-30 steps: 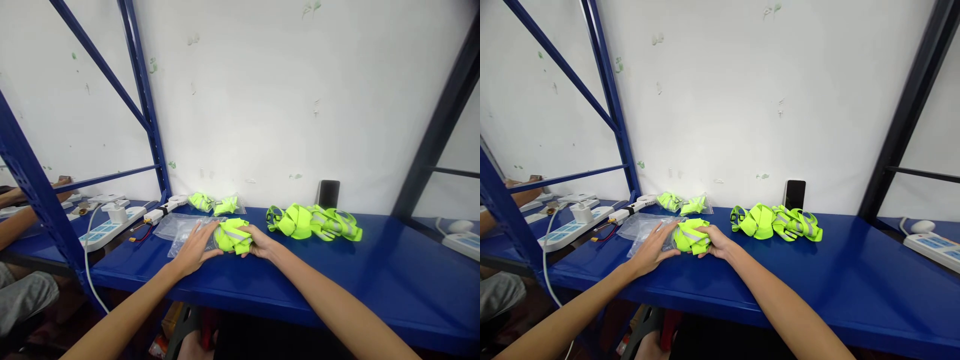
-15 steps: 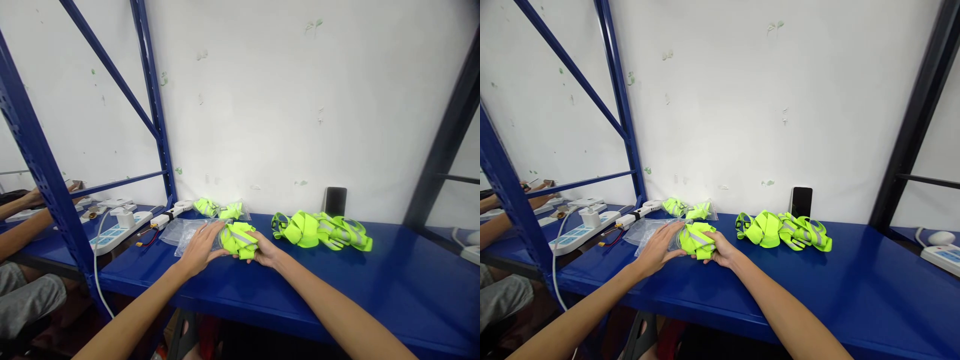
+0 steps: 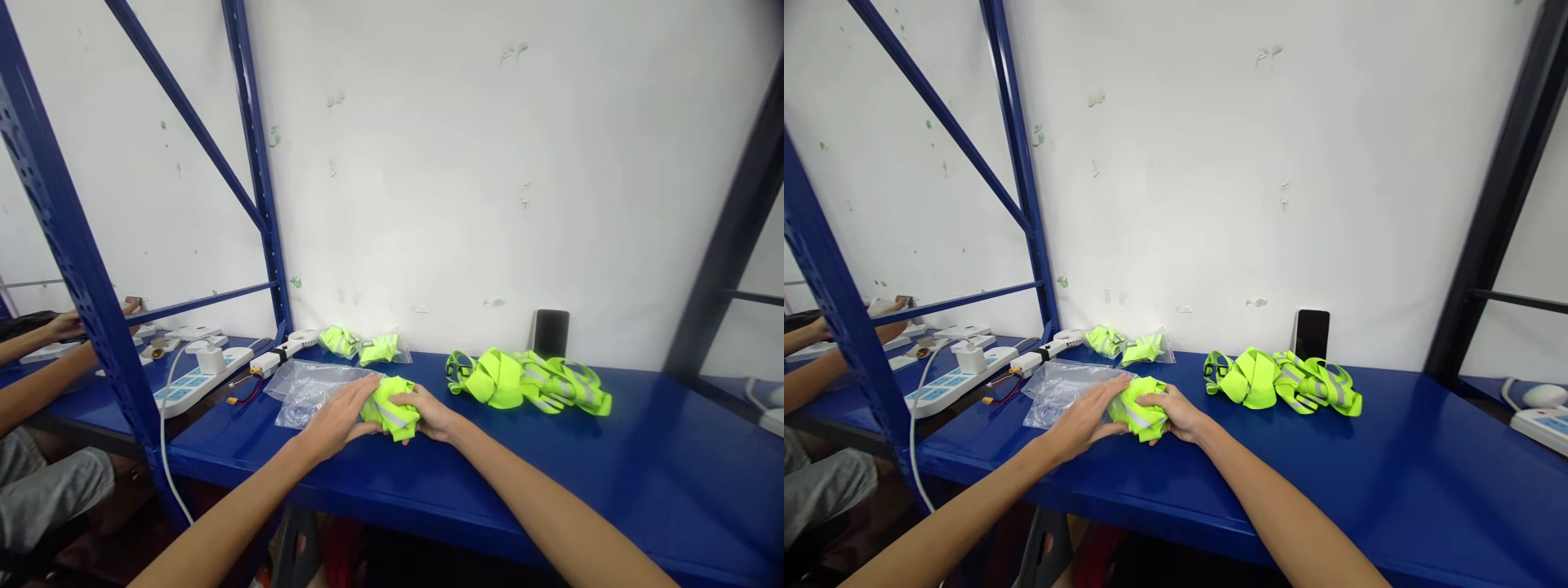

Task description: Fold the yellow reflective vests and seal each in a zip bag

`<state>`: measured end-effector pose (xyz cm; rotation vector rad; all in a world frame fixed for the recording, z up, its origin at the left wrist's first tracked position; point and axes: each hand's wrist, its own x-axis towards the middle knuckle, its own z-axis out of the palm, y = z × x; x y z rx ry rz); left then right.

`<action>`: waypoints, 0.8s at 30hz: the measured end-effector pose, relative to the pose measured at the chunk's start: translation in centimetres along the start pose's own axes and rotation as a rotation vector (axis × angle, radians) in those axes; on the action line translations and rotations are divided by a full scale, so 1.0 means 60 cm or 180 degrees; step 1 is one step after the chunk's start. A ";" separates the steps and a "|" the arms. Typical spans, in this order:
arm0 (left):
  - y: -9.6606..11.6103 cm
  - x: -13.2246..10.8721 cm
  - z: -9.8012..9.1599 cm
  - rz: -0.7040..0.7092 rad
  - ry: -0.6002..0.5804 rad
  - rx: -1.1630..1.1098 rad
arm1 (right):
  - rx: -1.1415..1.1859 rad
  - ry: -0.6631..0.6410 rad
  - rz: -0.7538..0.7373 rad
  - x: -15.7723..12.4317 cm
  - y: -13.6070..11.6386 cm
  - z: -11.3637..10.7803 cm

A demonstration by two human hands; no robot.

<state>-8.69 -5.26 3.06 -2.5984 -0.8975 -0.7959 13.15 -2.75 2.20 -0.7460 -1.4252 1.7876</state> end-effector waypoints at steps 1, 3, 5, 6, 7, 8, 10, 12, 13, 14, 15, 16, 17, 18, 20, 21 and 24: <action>0.001 0.000 0.001 -0.0006 -0.0032 -0.0029 | 0.0012 0.0015 -0.0001 0.000 0.001 0.001; 0.005 0.000 0.000 -0.0003 -0.0065 -0.0068 | 0.0039 0.0113 -0.0039 0.001 0.002 0.003; 0.010 0.000 -0.004 0.0029 -0.0140 -0.0107 | 0.0059 0.0201 -0.0050 0.000 0.002 0.003; 0.012 0.001 -0.007 0.0055 -0.0203 -0.0103 | 0.0074 0.0192 -0.0024 0.000 0.002 0.002; 0.015 0.002 -0.010 0.0084 -0.0272 -0.0059 | 0.0103 0.0145 0.0025 0.001 0.001 0.001; 0.017 0.003 -0.012 0.0110 -0.0332 0.0031 | 0.0149 0.0060 0.0103 0.001 0.001 -0.002; 0.021 0.005 -0.016 0.0137 -0.0385 0.0295 | 0.0266 -0.0141 0.0324 0.002 -0.001 -0.006; 0.024 0.007 -0.016 0.0136 -0.0367 0.0512 | 0.0388 -0.0275 0.0504 0.002 -0.002 -0.008; 0.025 0.008 -0.015 0.0130 -0.0350 0.0568 | 0.0456 -0.0305 0.0535 0.003 -0.002 -0.007; 0.026 0.008 -0.013 0.0121 -0.0337 0.0595 | 0.0530 -0.0301 0.0526 0.003 -0.003 -0.006; 0.027 0.009 -0.010 0.0106 -0.0315 0.0605 | 0.0611 -0.0278 0.0487 0.003 -0.003 -0.004; 0.027 0.009 -0.008 0.0085 -0.0290 0.0602 | 0.0691 -0.0260 0.0430 0.002 -0.003 -0.002; 0.026 0.009 -0.006 0.0060 -0.0270 0.0587 | 0.0757 -0.0265 0.0384 0.002 -0.003 -0.001; 0.024 0.008 -0.005 0.0035 -0.0263 0.0564 | 0.0793 -0.0297 0.0366 0.002 -0.003 0.001; 0.017 0.005 -0.005 -0.0001 -0.0307 0.0506 | 0.0780 -0.0428 0.0382 0.001 -0.002 0.003; 0.013 0.003 -0.005 -0.0009 -0.0342 0.0480 | 0.0736 -0.0490 0.0381 0.000 -0.001 0.004; 0.003 -0.004 -0.007 -0.0005 -0.0400 0.0434 | 0.0548 -0.0546 0.0286 -0.003 0.001 0.005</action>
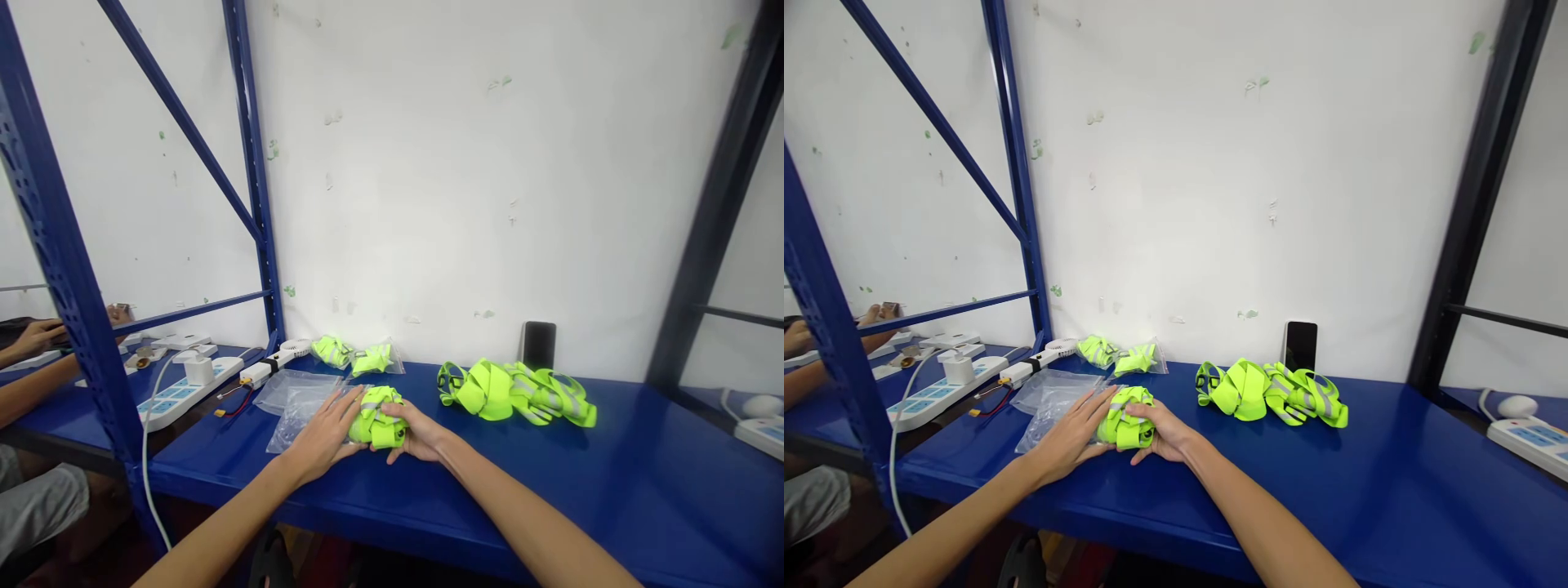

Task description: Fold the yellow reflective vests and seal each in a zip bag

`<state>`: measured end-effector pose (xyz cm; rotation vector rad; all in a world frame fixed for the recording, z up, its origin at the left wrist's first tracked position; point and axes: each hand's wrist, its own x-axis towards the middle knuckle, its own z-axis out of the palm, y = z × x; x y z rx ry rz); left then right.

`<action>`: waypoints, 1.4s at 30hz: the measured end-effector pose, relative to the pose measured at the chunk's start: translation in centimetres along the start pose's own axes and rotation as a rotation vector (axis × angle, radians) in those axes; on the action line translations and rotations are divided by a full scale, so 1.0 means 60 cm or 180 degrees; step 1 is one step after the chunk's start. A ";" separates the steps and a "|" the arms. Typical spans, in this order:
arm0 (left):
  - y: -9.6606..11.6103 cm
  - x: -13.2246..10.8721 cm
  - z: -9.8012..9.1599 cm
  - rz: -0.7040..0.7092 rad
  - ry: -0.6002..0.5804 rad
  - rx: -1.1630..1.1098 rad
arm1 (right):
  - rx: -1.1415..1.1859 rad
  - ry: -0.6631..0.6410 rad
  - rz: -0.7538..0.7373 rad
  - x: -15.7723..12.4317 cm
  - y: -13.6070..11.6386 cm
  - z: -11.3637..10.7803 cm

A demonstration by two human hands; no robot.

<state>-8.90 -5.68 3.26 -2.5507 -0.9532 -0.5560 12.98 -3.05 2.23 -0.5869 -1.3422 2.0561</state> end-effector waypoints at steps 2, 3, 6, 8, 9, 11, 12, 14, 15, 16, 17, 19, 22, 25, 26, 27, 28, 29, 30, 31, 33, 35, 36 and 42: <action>-0.003 -0.002 -0.002 0.0005 0.0022 -0.0027 | -0.0030 0.0012 -0.0089 -0.001 0.001 0.001; -0.003 -0.002 -0.003 0.0002 0.0029 -0.0047 | -0.0009 0.0019 -0.0113 -0.002 0.002 0.002; -0.002 -0.001 -0.011 -0.0050 -0.0011 -0.0157 | 0.0069 0.0079 -0.0175 0.000 0.005 0.003; -0.002 0.001 -0.018 -0.0070 -0.0077 -0.0195 | 0.0104 0.0105 -0.0185 0.002 0.007 0.002; -0.002 0.002 -0.021 -0.0058 -0.0108 -0.0172 | 0.0137 0.0101 -0.0190 0.002 0.008 0.001; -0.002 0.003 -0.026 0.0006 -0.0146 -0.0037 | 0.0214 0.0064 -0.0185 0.002 0.010 0.000; -0.003 0.004 -0.027 0.0040 -0.0149 0.0053 | 0.0241 0.0041 -0.0175 0.002 0.010 -0.001; -0.004 0.004 -0.027 0.0084 -0.0160 0.0227 | 0.0253 -0.0003 -0.0174 0.000 0.011 0.000; -0.004 0.003 -0.025 0.0095 -0.0173 0.0299 | 0.0241 -0.0028 -0.0182 0.000 0.011 0.002; -0.004 0.002 -0.022 0.0105 -0.0181 0.0358 | 0.0221 -0.0046 -0.0195 0.000 0.012 0.004; -0.004 0.001 -0.019 0.0104 -0.0175 0.0407 | 0.0199 -0.0049 -0.0216 0.000 0.013 0.007; -0.003 -0.001 -0.011 0.0103 -0.0129 0.0478 | 0.0162 0.0009 -0.0244 0.002 0.015 0.012; 0.001 -0.002 -0.003 0.0116 -0.0103 0.0530 | 0.0133 0.0181 -0.0215 0.006 0.019 0.016; 0.007 0.000 -0.003 0.0124 -0.0184 0.0548 | 0.0150 0.0278 -0.0143 0.008 0.020 0.011; 0.009 0.000 -0.003 0.0108 -0.0205 0.0558 | 0.0166 0.0261 -0.0115 0.008 0.021 0.008; 0.010 -0.001 -0.003 0.0085 -0.0220 0.0571 | 0.0185 0.0207 -0.0080 0.008 0.021 0.004; 0.011 -0.002 -0.001 0.0059 -0.0225 0.0582 | 0.0206 0.0126 -0.0048 0.007 0.021 0.001; 0.012 -0.003 0.001 0.0038 -0.0224 0.0585 | 0.0228 0.0040 -0.0031 0.007 0.021 -0.001; 0.013 -0.005 0.005 0.0022 -0.0212 0.0575 | 0.0251 -0.0030 -0.0030 0.005 0.021 -0.002; 0.013 -0.006 0.008 0.0001 -0.0187 0.0553 | 0.0273 -0.0069 -0.0043 0.004 0.020 -0.002; 0.015 -0.008 0.014 -0.0059 -0.0122 0.0500 | 0.0250 -0.0046 -0.0108 0.001 0.018 0.002; 0.016 -0.010 0.015 -0.0110 -0.0098 0.0459 | 0.0129 0.0003 -0.0167 -0.002 0.015 0.007; 0.016 -0.011 0.013 -0.0115 -0.0108 0.0436 | 0.0060 -0.0004 -0.0176 -0.003 0.014 0.010; 0.015 -0.010 -0.013 -0.0278 0.0033 -0.0168 | -0.0050 0.0005 -0.0275 -0.002 0.005 0.010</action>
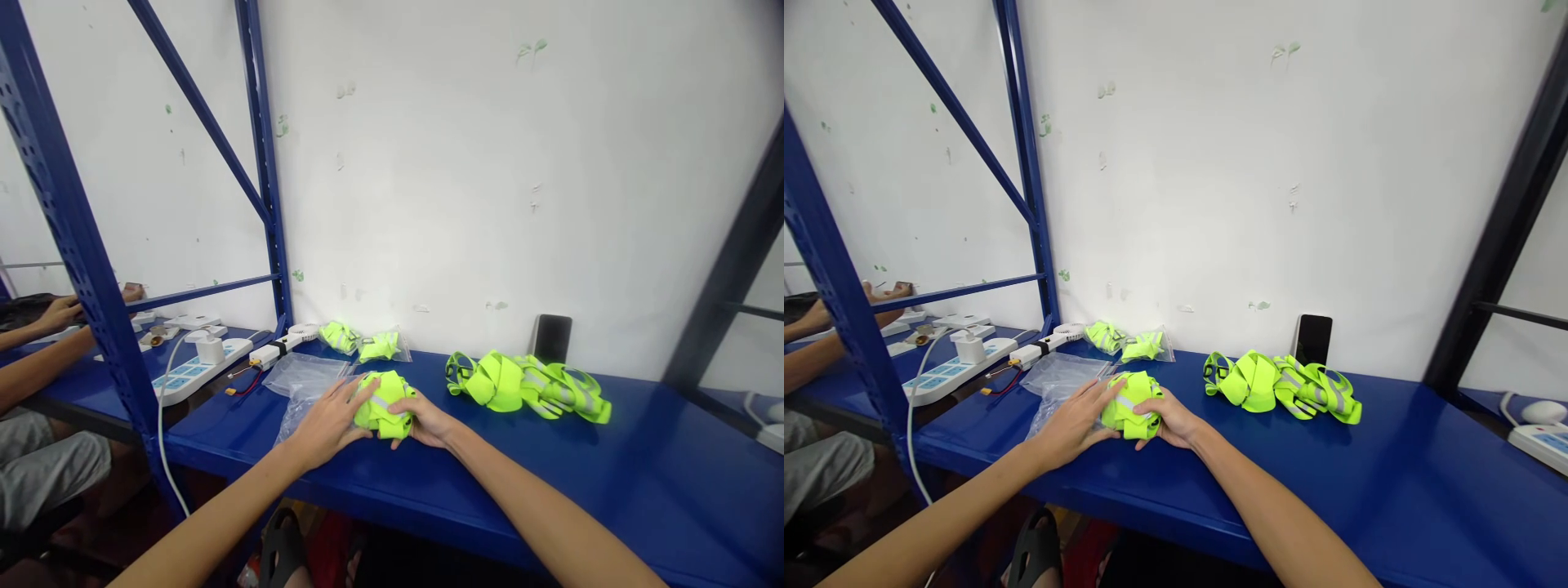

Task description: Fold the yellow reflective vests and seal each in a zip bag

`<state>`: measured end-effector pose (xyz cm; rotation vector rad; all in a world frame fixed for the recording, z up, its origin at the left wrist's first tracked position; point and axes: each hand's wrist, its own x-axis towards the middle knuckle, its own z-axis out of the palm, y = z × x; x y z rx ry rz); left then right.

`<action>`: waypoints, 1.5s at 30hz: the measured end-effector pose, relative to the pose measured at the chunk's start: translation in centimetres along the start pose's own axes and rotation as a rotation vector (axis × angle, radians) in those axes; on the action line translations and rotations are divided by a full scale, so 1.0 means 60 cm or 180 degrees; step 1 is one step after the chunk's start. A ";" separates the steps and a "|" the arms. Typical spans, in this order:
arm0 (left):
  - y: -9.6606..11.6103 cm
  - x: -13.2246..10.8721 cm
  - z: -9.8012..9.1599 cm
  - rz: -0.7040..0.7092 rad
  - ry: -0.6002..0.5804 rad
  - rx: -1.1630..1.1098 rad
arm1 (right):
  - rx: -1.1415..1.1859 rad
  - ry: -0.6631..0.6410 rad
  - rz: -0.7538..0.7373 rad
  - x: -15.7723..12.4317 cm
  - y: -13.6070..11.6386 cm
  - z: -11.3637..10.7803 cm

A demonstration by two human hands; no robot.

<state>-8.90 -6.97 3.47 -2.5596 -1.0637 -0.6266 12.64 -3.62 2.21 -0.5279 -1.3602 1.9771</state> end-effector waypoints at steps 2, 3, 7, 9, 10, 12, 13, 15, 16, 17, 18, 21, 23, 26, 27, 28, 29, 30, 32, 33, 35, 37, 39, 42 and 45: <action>0.001 0.002 0.000 -0.0279 0.0179 -0.0293 | 0.0031 0.0056 -0.0044 0.003 0.000 -0.002; 0.001 0.003 0.003 -0.0419 0.0242 -0.0403 | 0.0051 0.0093 -0.0050 0.004 0.000 -0.003; -0.001 0.001 0.019 -0.0722 0.0200 -0.0558 | 0.0057 0.0332 -0.0184 0.008 0.005 -0.003; -0.003 -0.003 0.023 -0.0716 0.0139 -0.0520 | 0.0024 0.0409 -0.0224 0.008 0.005 -0.001; -0.004 -0.004 0.023 -0.0676 0.0123 -0.0475 | 0.0005 0.0429 -0.0213 0.008 0.005 0.001; -0.005 -0.007 0.022 -0.0537 0.0107 -0.0337 | -0.0050 0.0498 -0.0177 0.008 0.004 0.004; -0.005 -0.008 0.021 -0.0446 0.0097 -0.0257 | -0.0074 0.0570 -0.0183 0.008 0.004 0.006; -0.005 -0.009 0.020 -0.0286 0.0081 -0.0110 | -0.0093 0.0814 -0.0242 0.009 0.004 0.009; -0.005 -0.009 0.020 -0.0245 0.0088 -0.0044 | -0.0099 0.0963 -0.0308 0.010 0.005 0.010; -0.004 -0.009 0.021 -0.0231 0.0104 0.0021 | -0.0115 0.1104 -0.0408 0.011 0.006 0.010; -0.004 -0.009 0.022 -0.0230 0.0119 0.0090 | -0.0142 0.1223 -0.0533 0.012 0.007 0.010; 0.000 -0.005 0.025 -0.0245 0.0178 0.0336 | -0.0206 0.1343 -0.0857 0.016 0.010 0.012; 0.004 -0.001 0.027 -0.0230 0.0214 0.0486 | -0.0132 0.1327 -0.0923 0.018 0.010 0.015; 0.008 0.004 0.027 -0.0161 0.0235 0.0581 | 0.0074 0.1280 -0.0874 0.019 0.008 0.019; 0.009 0.006 0.026 -0.0135 0.0228 0.0566 | 0.0139 0.1262 -0.0855 0.019 0.008 0.020; 0.009 0.007 0.025 -0.0108 0.0214 0.0523 | 0.0181 0.1244 -0.0848 0.019 0.008 0.020; 0.009 0.007 0.024 -0.0076 0.0183 0.0455 | 0.0183 0.1215 -0.0850 0.018 0.009 0.019; 0.008 0.008 0.023 -0.0042 0.0137 0.0366 | 0.0142 0.1171 -0.0854 0.018 0.010 0.018; 0.004 0.009 0.017 0.0012 0.0005 0.0151 | -0.0020 0.1042 -0.0847 0.017 0.014 0.013; 0.002 0.009 0.013 0.0037 -0.0080 0.0039 | -0.0101 0.0995 -0.0840 0.017 0.017 0.011; -0.004 0.011 0.002 0.0071 -0.0258 -0.0147 | -0.0214 0.0967 -0.0837 0.018 0.020 0.009; -0.011 0.014 -0.011 0.0070 -0.0393 -0.0262 | -0.0274 0.0952 -0.0861 0.019 0.022 0.010; -0.014 0.015 -0.023 0.0011 -0.0395 -0.0336 | -0.0303 0.0897 -0.0905 0.020 0.022 0.014; -0.013 0.014 -0.036 -0.0156 -0.0035 -0.0392 | -0.0285 0.0888 -0.0995 0.022 0.020 0.017; -0.009 0.011 -0.042 -0.0175 0.0251 -0.0212 | -0.0285 0.1006 -0.1056 0.024 0.018 0.014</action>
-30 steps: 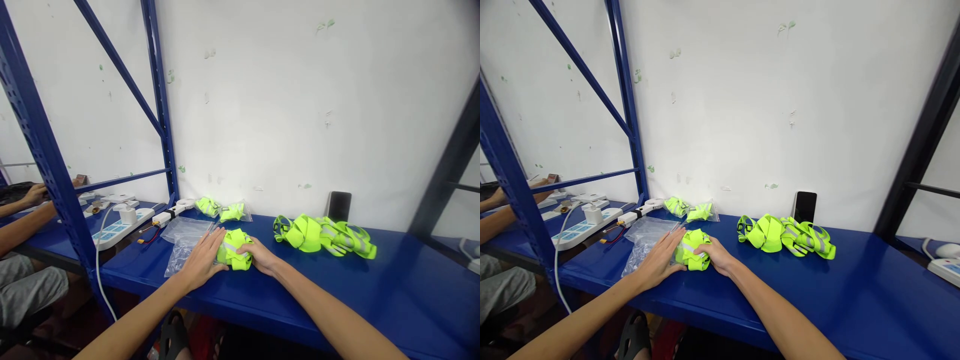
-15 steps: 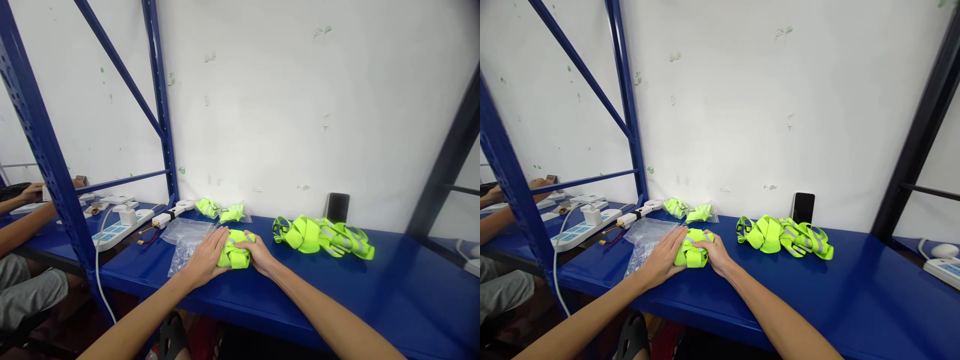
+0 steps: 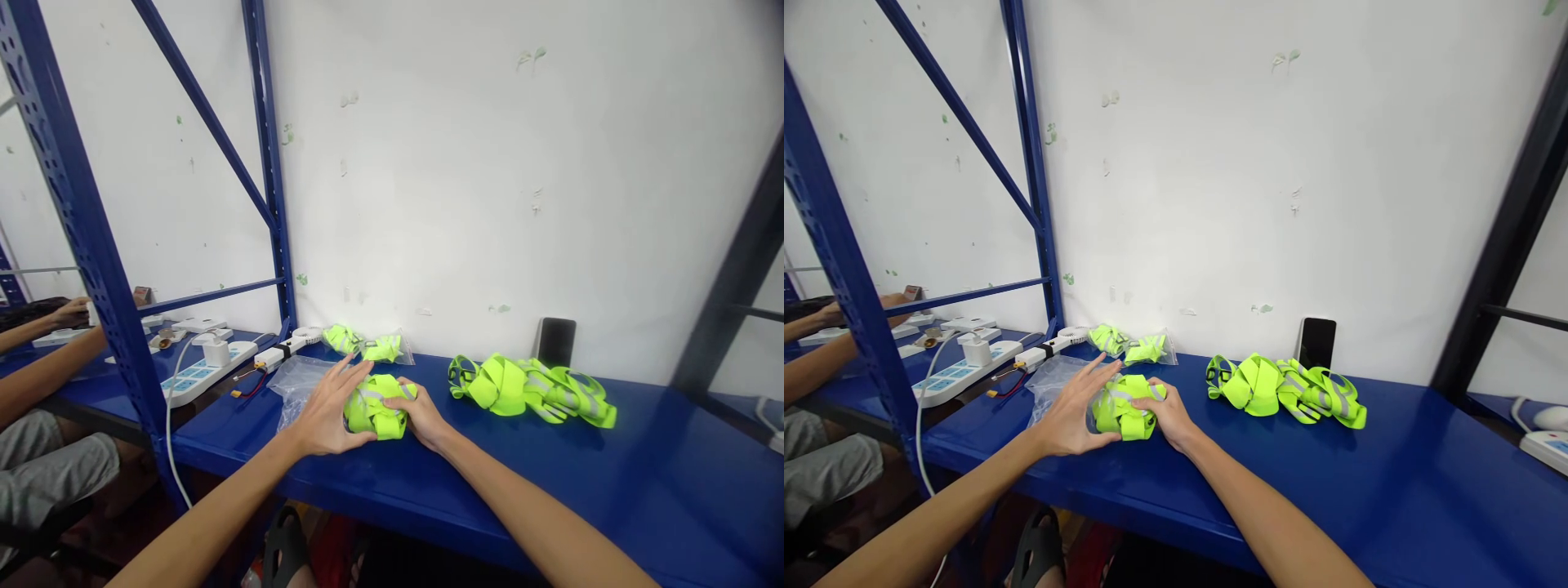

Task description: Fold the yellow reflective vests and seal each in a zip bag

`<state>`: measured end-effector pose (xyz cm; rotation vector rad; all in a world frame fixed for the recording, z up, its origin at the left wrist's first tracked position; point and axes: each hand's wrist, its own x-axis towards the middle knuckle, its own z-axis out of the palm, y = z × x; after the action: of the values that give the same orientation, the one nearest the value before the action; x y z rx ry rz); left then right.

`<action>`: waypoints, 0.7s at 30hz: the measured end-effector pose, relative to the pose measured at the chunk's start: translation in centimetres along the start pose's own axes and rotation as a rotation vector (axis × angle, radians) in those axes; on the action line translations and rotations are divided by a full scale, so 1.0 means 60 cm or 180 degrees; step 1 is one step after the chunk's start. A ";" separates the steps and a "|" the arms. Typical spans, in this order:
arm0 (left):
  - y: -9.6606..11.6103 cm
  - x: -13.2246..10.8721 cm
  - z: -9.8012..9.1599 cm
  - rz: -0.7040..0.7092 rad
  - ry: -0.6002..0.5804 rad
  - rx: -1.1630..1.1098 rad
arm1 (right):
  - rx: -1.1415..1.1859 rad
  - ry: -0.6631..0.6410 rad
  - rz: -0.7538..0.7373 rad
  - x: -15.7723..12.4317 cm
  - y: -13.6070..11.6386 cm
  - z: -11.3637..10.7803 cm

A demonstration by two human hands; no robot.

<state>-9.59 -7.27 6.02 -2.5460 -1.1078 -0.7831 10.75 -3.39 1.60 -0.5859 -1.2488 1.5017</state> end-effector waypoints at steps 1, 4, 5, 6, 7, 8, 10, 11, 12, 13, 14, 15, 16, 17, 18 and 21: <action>0.000 -0.001 0.000 0.0002 -0.0005 0.0109 | -0.0017 0.0051 -0.0014 0.001 0.000 -0.001; -0.008 -0.002 0.006 -0.0140 -0.0223 0.0408 | -0.0085 0.0102 -0.0056 0.002 -0.001 -0.004; -0.012 -0.002 0.010 -0.0221 -0.0328 0.0466 | -0.0124 0.0070 -0.0083 0.002 -0.001 -0.005; -0.015 -0.003 0.014 -0.0297 -0.0435 0.0495 | -0.0180 0.0025 -0.0117 0.001 -0.001 -0.004; -0.019 -0.003 0.017 -0.0358 -0.0531 0.0501 | -0.0256 -0.0032 -0.0151 0.000 -0.001 -0.004; -0.021 -0.004 0.020 -0.0409 -0.0604 0.0489 | -0.0345 -0.0080 -0.0187 -0.001 -0.002 -0.004; -0.023 -0.006 0.024 -0.0456 -0.0666 0.0421 | -0.0537 -0.0110 -0.0283 -0.006 -0.007 -0.004; -0.024 -0.006 0.024 -0.0451 -0.0668 0.0372 | -0.0628 -0.0095 -0.0336 -0.008 -0.011 -0.003; -0.023 -0.007 0.025 -0.0437 -0.0655 0.0319 | -0.0732 -0.0091 -0.0399 -0.010 -0.015 -0.003; -0.023 -0.008 0.025 -0.0422 -0.0632 0.0265 | -0.0848 -0.0112 -0.0475 -0.012 -0.019 -0.003; -0.022 -0.008 0.025 -0.0412 -0.0607 0.0213 | -0.0966 -0.0164 -0.0546 -0.014 -0.024 -0.002; -0.021 -0.009 0.026 -0.0407 -0.0579 0.0166 | -0.1072 -0.0248 -0.0596 -0.015 -0.027 -0.002; -0.021 -0.009 0.027 -0.0404 -0.0555 0.0127 | -0.1150 -0.0336 -0.0625 -0.016 -0.029 -0.001; -0.020 -0.010 0.029 -0.0402 -0.0532 0.0094 | -0.1195 -0.0399 -0.0640 -0.016 -0.029 0.000; -0.018 -0.010 0.030 -0.0394 -0.0518 0.0069 | -0.1206 -0.0421 -0.0637 -0.016 -0.028 0.001; -0.013 -0.010 0.034 -0.0300 -0.0508 0.0026 | -0.1233 -0.0360 -0.0600 -0.015 -0.020 0.003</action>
<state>-9.76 -6.22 3.98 -2.6035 -1.2852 -0.6037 11.37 -4.37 2.53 -0.6193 -1.6532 1.1556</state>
